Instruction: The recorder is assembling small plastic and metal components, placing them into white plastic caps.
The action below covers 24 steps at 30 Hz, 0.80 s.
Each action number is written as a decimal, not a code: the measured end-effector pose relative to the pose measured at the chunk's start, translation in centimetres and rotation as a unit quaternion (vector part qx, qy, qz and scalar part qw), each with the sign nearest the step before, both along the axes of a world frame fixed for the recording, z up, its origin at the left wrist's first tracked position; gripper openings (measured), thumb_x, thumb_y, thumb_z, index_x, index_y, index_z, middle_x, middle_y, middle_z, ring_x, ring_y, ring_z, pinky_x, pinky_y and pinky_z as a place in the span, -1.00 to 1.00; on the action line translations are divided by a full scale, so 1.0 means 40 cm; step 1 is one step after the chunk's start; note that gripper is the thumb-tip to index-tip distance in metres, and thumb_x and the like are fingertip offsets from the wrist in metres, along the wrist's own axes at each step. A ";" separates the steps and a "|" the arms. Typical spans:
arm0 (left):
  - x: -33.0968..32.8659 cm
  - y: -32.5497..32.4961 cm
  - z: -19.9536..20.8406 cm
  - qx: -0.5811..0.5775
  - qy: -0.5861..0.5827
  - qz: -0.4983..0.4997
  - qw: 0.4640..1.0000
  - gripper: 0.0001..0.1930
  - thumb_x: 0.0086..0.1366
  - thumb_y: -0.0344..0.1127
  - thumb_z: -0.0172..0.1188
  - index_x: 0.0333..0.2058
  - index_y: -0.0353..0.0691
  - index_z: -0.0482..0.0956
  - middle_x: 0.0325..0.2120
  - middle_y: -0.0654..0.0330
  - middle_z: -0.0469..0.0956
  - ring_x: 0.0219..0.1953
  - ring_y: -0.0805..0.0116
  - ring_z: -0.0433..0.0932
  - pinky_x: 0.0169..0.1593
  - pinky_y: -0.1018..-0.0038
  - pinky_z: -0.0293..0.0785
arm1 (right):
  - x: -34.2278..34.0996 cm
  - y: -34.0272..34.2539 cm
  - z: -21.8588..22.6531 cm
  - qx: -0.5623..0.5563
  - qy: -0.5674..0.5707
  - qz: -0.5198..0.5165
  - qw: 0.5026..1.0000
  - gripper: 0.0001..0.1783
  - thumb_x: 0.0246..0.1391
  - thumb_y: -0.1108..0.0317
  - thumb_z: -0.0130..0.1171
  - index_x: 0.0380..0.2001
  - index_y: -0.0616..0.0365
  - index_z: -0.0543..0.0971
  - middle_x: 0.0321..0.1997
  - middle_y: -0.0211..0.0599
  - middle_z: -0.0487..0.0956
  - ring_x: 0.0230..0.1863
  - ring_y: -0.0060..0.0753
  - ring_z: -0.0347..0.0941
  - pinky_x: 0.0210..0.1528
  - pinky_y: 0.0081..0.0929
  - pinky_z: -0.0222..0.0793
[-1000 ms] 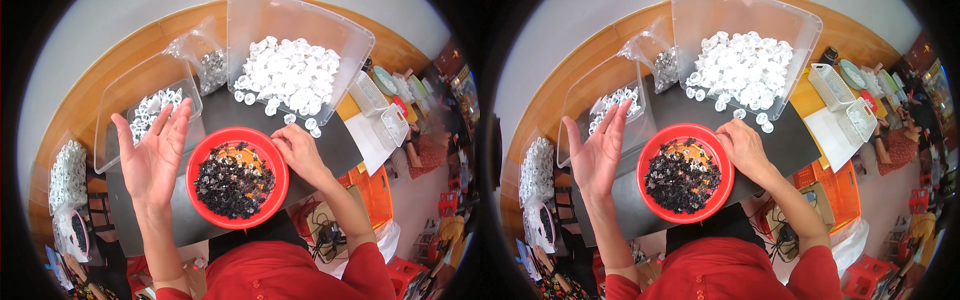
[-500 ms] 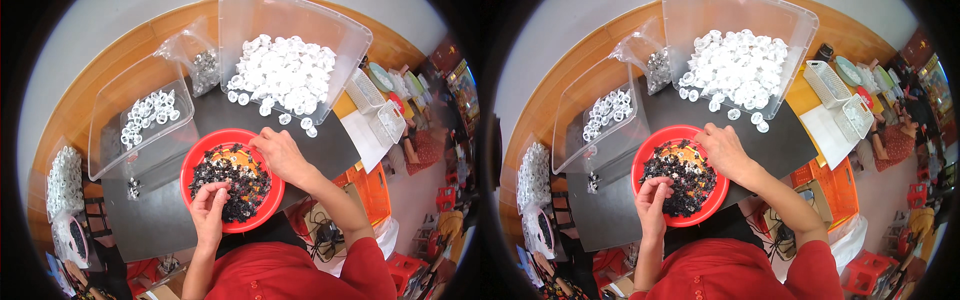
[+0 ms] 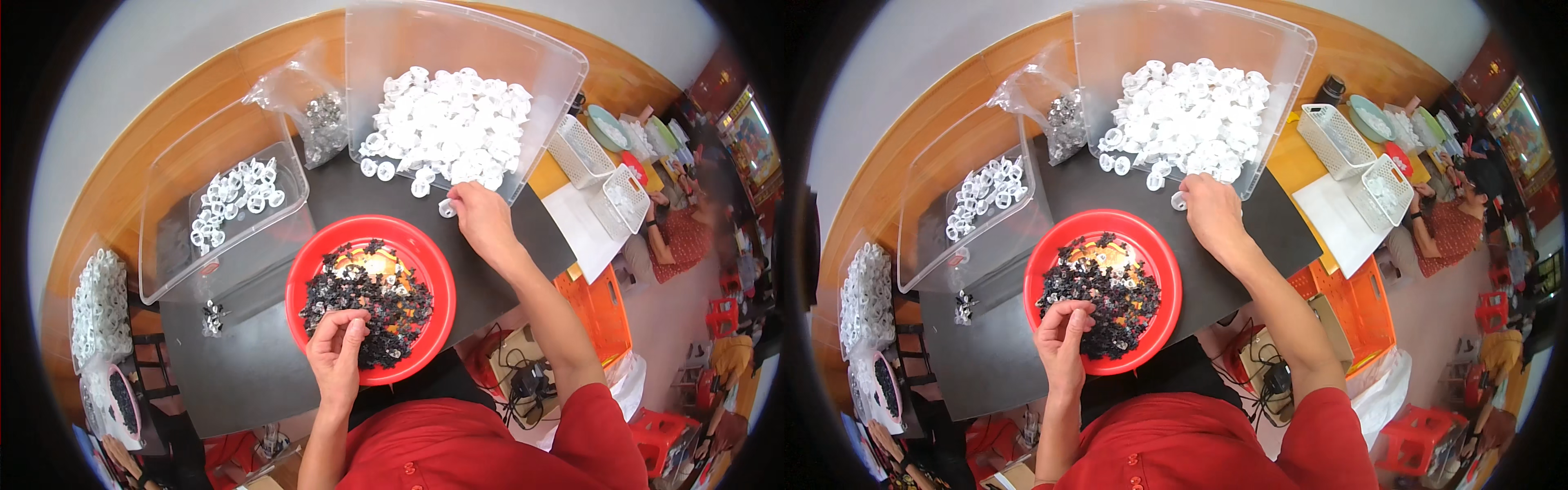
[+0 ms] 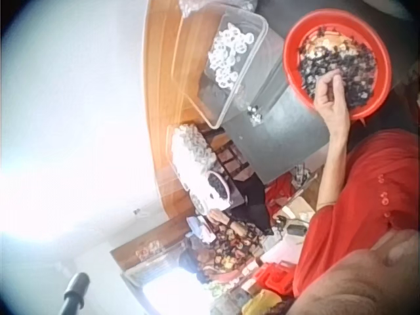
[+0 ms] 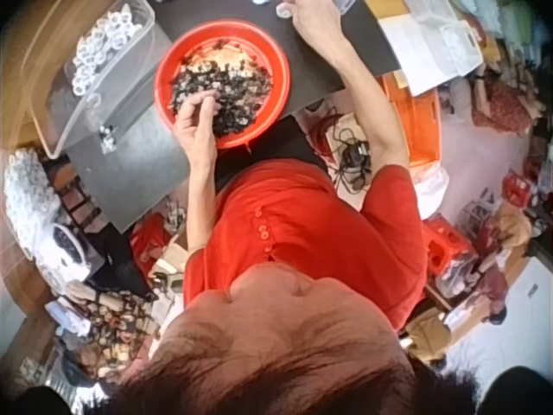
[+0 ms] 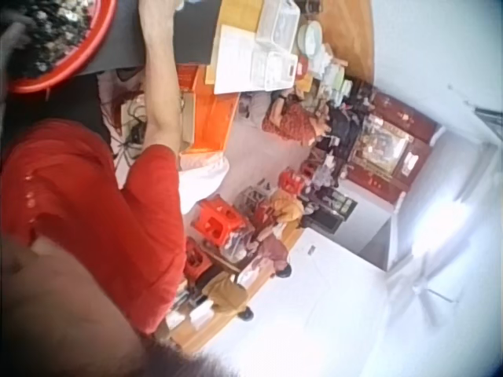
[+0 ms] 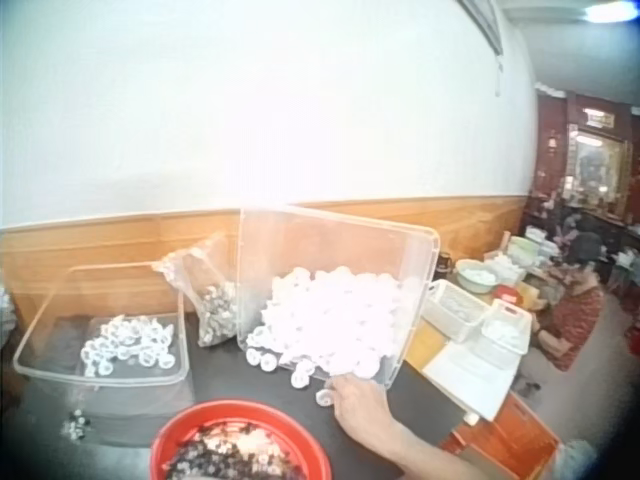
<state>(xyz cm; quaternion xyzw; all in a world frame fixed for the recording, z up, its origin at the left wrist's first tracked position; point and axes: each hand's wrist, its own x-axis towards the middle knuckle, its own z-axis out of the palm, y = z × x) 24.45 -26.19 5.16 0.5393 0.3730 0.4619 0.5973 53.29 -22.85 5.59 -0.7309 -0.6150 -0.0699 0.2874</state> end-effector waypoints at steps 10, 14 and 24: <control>0.023 0.000 0.040 -0.010 -0.034 -0.040 0.999 -0.68 0.34 -0.42 0.08 0.04 -0.36 0.44 -0.07 0.17 0.51 -0.16 0.52 0.50 -0.08 0.57 0.45 | -0.170 -0.098 0.143 -0.150 0.467 0.202 0.848 -0.86 0.12 0.46 0.14 -0.28 0.30 0.59 -0.37 -0.41 0.62 -0.38 -0.74 0.47 -0.30 -0.74 0.37; 0.061 -0.008 0.045 -0.070 -0.113 -0.034 0.991 -0.61 0.39 -0.35 0.00 0.15 -0.34 0.35 0.01 0.09 0.48 -0.04 0.43 0.51 -0.05 0.54 0.50 | -0.233 -0.101 0.160 -0.209 0.512 0.238 0.798 -0.84 0.15 0.44 0.13 -0.26 0.33 0.58 -0.35 -0.41 0.60 -0.34 -0.75 0.47 -0.30 -0.73 0.39; 0.019 0.000 0.035 -0.225 -0.208 -0.007 0.952 -0.65 0.41 -0.29 -0.04 0.09 -0.34 0.39 -0.22 0.16 0.57 -0.28 0.44 0.58 -0.15 0.56 0.53 | -0.163 -0.041 0.073 -0.047 0.090 0.112 0.989 -0.89 0.02 0.41 0.17 -0.36 0.15 0.60 -0.41 -0.22 0.53 -0.41 -0.25 0.52 -0.32 -0.34 0.41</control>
